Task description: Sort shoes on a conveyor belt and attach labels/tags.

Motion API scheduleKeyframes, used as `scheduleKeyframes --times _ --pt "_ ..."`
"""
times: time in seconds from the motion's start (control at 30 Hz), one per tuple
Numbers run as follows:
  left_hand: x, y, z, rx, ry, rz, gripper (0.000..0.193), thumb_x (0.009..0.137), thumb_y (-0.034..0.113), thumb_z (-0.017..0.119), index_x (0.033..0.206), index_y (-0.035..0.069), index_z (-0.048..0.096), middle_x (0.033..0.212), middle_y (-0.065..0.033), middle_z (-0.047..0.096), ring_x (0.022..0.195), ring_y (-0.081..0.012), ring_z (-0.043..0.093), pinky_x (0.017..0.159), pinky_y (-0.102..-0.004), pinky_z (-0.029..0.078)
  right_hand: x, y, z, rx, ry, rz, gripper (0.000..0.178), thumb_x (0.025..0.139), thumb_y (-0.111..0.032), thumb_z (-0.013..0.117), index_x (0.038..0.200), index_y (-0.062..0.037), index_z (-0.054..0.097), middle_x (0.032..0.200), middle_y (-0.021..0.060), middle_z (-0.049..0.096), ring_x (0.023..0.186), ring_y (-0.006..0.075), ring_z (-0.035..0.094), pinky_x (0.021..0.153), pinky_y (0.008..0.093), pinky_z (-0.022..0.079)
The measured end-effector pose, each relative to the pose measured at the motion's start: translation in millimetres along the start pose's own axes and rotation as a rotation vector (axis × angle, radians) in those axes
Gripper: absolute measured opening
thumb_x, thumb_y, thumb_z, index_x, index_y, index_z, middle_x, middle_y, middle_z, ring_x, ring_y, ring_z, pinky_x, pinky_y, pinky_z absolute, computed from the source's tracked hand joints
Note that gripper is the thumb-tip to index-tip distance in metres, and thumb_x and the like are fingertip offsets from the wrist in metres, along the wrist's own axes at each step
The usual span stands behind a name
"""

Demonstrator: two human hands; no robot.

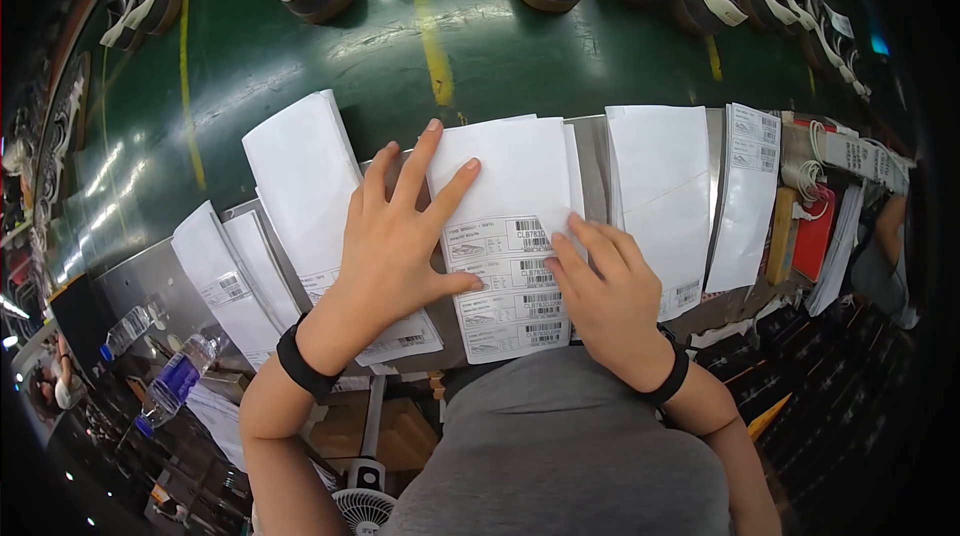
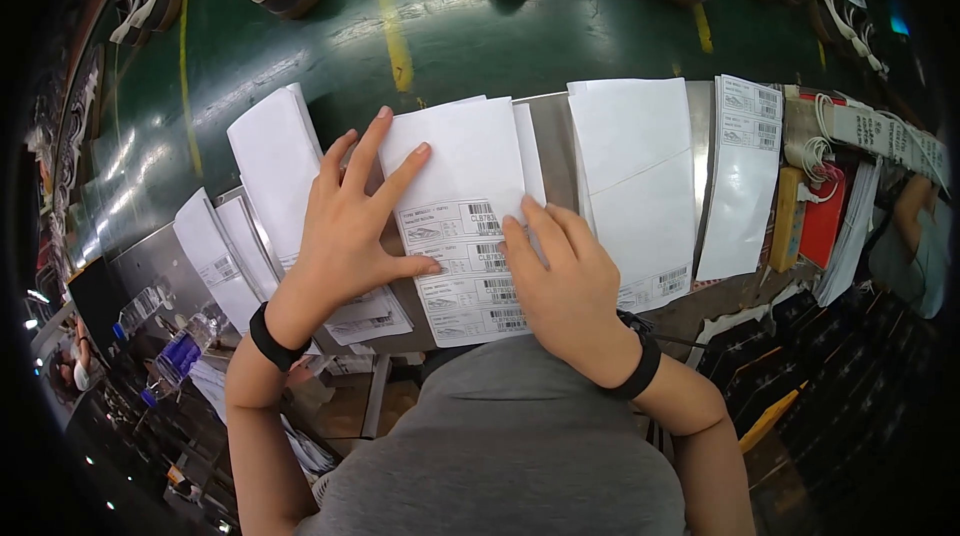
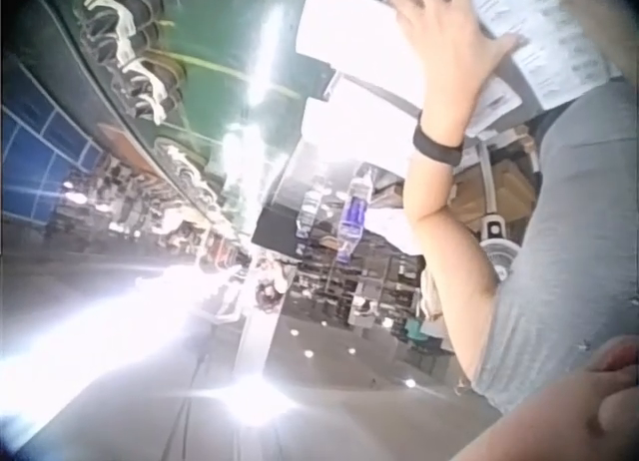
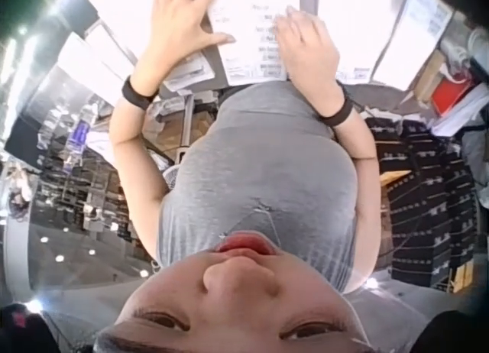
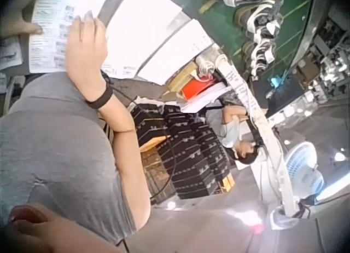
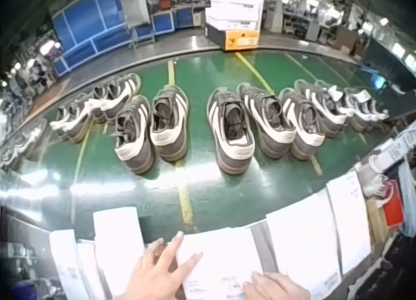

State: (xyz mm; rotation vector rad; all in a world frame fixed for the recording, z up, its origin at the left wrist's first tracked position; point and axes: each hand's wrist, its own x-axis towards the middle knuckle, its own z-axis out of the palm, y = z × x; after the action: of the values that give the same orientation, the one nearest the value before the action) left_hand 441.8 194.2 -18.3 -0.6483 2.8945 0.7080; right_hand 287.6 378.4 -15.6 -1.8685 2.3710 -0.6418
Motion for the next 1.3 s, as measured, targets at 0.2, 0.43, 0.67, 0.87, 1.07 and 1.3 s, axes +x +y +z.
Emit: scheduleKeyframes --times 0.2,0.43,0.67,0.87,1.07,1.3 --pt "9 2 -6 0.024 -0.038 -0.022 0.109 0.043 0.044 0.091 0.142 0.027 0.051 0.159 -0.0129 0.027 0.131 -0.0513 0.035 0.101 -0.0572 0.040 10 -1 -36 0.260 -0.062 -0.048 0.020 0.073 -0.003 0.076 0.092 -0.0013 0.069 0.081 0.0053 0.065 0.070 0.0185 0.065 0.055 0.0285 0.051" --pt "9 4 -24 0.037 -0.123 -0.004 0.101 0.049 0.041 0.091 0.139 0.020 0.052 0.157 -0.0194 0.026 0.134 -0.0543 0.030 0.106 -0.0600 0.033 61 41 -107 0.609 -0.076 -0.015 0.019 0.069 0.003 0.074 0.087 0.0002 0.067 0.079 0.0090 0.065 0.067 0.0194 0.063 0.059 0.0265 0.050" --pt "101 -29 -61 0.079 0.327 0.068 0.077 0.065 0.027 0.085 0.132 0.006 0.053 0.150 -0.0245 0.033 0.134 -0.0416 0.036 0.102 -0.0529 0.035 189 205 -102 0.672 0.268 0.347 0.030 0.084 -0.013 0.078 0.094 -0.0061 0.051 0.079 -0.0035 0.052 0.075 0.0036 0.049 0.066 0.0197 0.043" --pt "208 -74 -77 0.263 0.520 -0.080 0.062 0.062 0.027 0.084 0.116 0.001 0.065 0.137 -0.0207 0.050 0.118 -0.0336 0.049 0.091 -0.0431 0.042 264 257 -69 0.185 0.143 0.475 0.050 0.070 -0.033 0.088 0.093 -0.0034 0.055 0.077 0.0065 0.058 0.072 0.0174 0.060 0.066 0.0302 0.048" --pt "232 -93 -81 0.157 0.442 -0.042 0.026 0.058 0.026 0.079 0.068 0.003 0.071 0.089 -0.0182 0.070 0.094 -0.0317 0.062 0.081 -0.0414 0.048 267 192 -76 -0.331 0.409 0.184 0.073 0.075 -0.023 0.082 0.137 -0.0030 0.049 0.115 0.0182 0.056 0.106 0.0370 0.058 0.091 0.0411 0.049" --pt "115 22 -114 -0.148 0.219 0.155 0.020 0.060 0.019 0.069 0.054 0.002 0.060 0.056 -0.0180 0.060 0.053 -0.0368 0.062 0.055 -0.0436 0.051 223 49 -50 0.297 -0.048 -0.199 0.055 0.078 -0.017 0.077 0.124 0.0023 0.052 0.125 0.0224 0.053 0.115 0.0408 0.054 0.098 0.0427 0.047"
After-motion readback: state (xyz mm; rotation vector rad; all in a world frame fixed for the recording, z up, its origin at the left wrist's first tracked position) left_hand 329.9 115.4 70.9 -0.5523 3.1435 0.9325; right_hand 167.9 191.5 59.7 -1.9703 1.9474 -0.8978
